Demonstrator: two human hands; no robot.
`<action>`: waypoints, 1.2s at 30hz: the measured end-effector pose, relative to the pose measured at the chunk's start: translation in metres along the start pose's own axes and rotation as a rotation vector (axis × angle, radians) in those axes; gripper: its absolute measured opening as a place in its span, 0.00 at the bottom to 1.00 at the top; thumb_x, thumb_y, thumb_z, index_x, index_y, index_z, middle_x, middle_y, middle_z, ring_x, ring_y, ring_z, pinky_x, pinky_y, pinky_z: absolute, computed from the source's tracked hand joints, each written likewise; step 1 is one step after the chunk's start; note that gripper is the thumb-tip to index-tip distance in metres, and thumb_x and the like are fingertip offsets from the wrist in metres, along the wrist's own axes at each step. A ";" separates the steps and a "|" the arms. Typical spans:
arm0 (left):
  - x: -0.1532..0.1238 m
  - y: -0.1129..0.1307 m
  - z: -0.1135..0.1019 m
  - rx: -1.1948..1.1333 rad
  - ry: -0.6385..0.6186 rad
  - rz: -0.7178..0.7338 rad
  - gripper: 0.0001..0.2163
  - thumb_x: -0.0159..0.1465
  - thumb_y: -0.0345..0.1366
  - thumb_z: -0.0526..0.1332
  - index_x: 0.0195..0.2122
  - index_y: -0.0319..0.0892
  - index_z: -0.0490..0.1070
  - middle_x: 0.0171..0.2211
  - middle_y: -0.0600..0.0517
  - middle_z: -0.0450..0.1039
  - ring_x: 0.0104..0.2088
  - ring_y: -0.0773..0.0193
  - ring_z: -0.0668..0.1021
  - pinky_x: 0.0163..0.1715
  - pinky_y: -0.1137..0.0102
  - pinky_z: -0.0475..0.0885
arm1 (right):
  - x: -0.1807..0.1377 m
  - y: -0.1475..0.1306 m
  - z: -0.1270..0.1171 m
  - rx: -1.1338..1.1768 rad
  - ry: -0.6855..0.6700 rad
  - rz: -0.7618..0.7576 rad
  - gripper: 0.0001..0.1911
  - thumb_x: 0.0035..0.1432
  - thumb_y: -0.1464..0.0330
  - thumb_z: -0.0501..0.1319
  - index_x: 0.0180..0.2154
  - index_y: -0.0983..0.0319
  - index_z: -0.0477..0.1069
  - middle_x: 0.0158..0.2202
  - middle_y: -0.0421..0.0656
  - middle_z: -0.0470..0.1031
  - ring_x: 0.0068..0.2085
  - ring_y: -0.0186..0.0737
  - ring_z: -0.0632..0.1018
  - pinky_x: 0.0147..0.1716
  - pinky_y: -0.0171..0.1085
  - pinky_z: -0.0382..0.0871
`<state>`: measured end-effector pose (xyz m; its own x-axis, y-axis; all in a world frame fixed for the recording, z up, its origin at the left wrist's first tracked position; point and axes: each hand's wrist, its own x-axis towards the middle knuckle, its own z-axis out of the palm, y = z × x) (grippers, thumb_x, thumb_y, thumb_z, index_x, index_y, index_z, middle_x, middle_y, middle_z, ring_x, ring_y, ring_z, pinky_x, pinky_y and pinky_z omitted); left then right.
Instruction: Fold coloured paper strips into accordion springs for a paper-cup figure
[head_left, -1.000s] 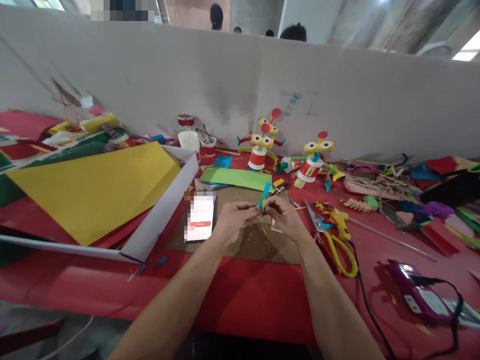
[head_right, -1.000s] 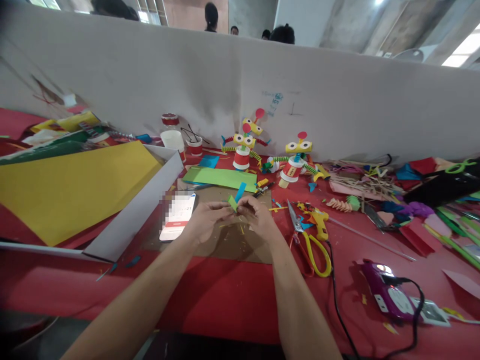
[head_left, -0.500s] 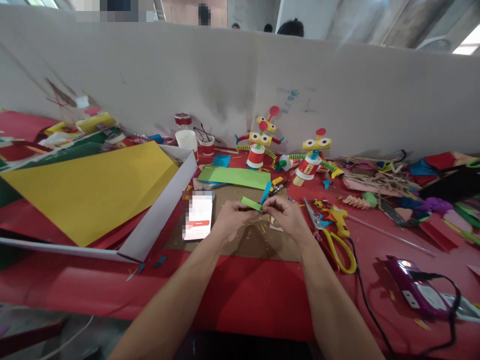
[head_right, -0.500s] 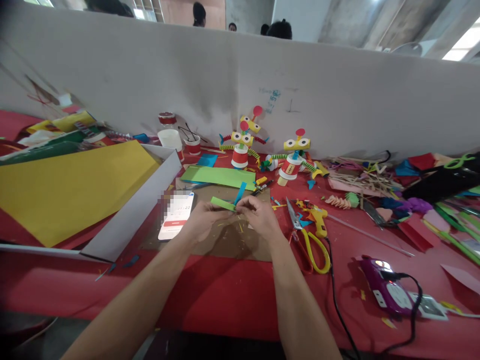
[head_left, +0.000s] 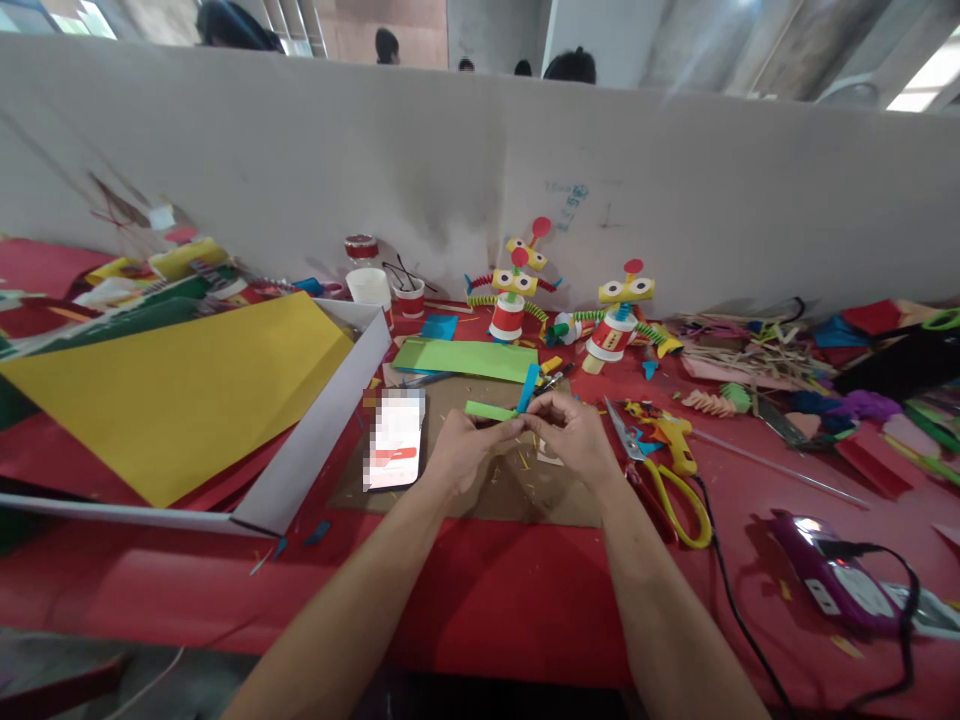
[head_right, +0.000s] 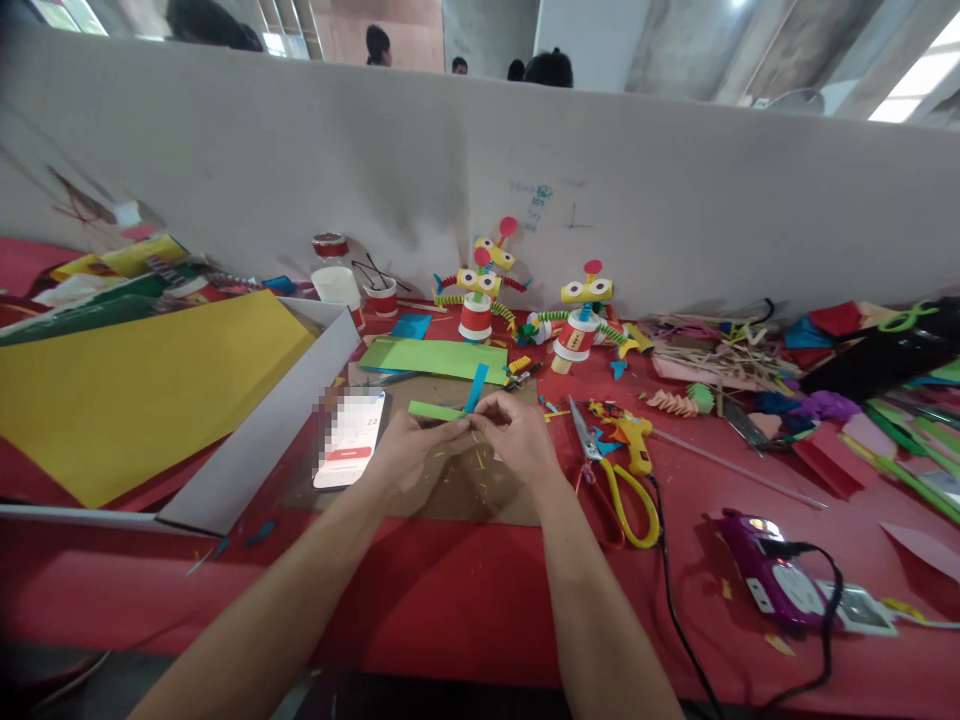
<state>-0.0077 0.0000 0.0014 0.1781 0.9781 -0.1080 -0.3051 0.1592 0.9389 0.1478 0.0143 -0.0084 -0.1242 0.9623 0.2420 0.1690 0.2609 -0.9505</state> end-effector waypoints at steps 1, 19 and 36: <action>0.001 -0.001 0.000 -0.027 0.005 0.004 0.09 0.47 0.36 0.70 0.27 0.35 0.78 0.27 0.46 0.77 0.29 0.63 0.76 0.31 0.69 0.71 | 0.000 -0.001 0.001 0.011 0.001 -0.006 0.07 0.49 0.63 0.64 0.29 0.60 0.71 0.25 0.39 0.73 0.28 0.36 0.73 0.28 0.35 0.65; 0.009 -0.005 -0.001 -0.282 0.170 -0.016 0.10 0.40 0.30 0.72 0.25 0.37 0.77 0.24 0.51 0.76 0.27 0.68 0.75 0.32 0.74 0.69 | -0.005 -0.005 0.026 0.246 -0.010 0.111 0.13 0.48 0.61 0.65 0.37 0.57 0.76 0.34 0.41 0.78 0.37 0.41 0.76 0.40 0.40 0.69; 0.009 -0.014 0.004 -0.381 0.152 -0.024 0.08 0.44 0.34 0.72 0.25 0.38 0.77 0.24 0.51 0.76 0.27 0.70 0.75 0.33 0.75 0.69 | -0.008 -0.004 0.031 0.094 0.162 -0.016 0.07 0.51 0.64 0.63 0.34 0.58 0.76 0.35 0.43 0.76 0.36 0.39 0.75 0.35 0.37 0.68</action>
<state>0.0021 0.0058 -0.0109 0.0580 0.9777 -0.2016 -0.6320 0.1923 0.7507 0.1175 0.0034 -0.0126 0.0342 0.9598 0.2787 0.0757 0.2756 -0.9583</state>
